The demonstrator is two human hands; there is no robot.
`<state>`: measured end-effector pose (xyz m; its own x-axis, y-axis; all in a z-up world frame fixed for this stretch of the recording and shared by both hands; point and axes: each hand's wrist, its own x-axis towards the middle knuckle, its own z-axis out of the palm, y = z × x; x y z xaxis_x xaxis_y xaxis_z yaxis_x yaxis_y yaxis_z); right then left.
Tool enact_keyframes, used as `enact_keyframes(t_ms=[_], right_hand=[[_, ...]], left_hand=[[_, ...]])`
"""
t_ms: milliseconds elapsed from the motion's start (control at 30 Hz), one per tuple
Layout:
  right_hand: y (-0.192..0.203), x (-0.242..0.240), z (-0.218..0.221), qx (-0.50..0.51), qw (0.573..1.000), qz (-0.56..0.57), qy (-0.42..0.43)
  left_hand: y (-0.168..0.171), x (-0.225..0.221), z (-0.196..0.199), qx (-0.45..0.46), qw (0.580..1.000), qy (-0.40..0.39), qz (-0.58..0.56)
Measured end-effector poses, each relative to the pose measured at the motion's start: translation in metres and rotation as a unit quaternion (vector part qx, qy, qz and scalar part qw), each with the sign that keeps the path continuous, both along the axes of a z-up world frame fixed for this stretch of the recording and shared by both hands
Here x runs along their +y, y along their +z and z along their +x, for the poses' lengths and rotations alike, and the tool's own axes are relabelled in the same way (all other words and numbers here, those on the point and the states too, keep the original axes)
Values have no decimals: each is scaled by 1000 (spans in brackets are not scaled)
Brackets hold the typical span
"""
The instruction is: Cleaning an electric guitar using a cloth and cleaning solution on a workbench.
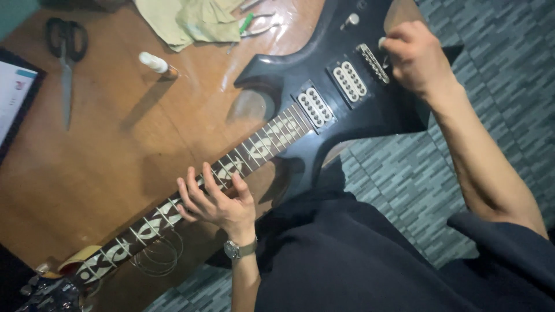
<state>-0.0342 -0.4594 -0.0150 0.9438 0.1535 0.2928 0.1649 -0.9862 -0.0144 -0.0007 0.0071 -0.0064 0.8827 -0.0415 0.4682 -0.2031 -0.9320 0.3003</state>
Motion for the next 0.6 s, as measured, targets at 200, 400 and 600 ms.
enact_keyframes(t_ms=[200, 400, 600], right_hand=[[-43, -27, 23, -61, 958, 248, -126], [-9, 8, 7, -39, 993, 111, -19], [-12, -36, -46, -25, 984, 87, -151]], left_hand=[[-2, 1, 1, -9, 1000, 0, 8], [-5, -1, 1, 14, 1000, 5, 1], [-7, -1, 2, 0, 1000, 5, -2]])
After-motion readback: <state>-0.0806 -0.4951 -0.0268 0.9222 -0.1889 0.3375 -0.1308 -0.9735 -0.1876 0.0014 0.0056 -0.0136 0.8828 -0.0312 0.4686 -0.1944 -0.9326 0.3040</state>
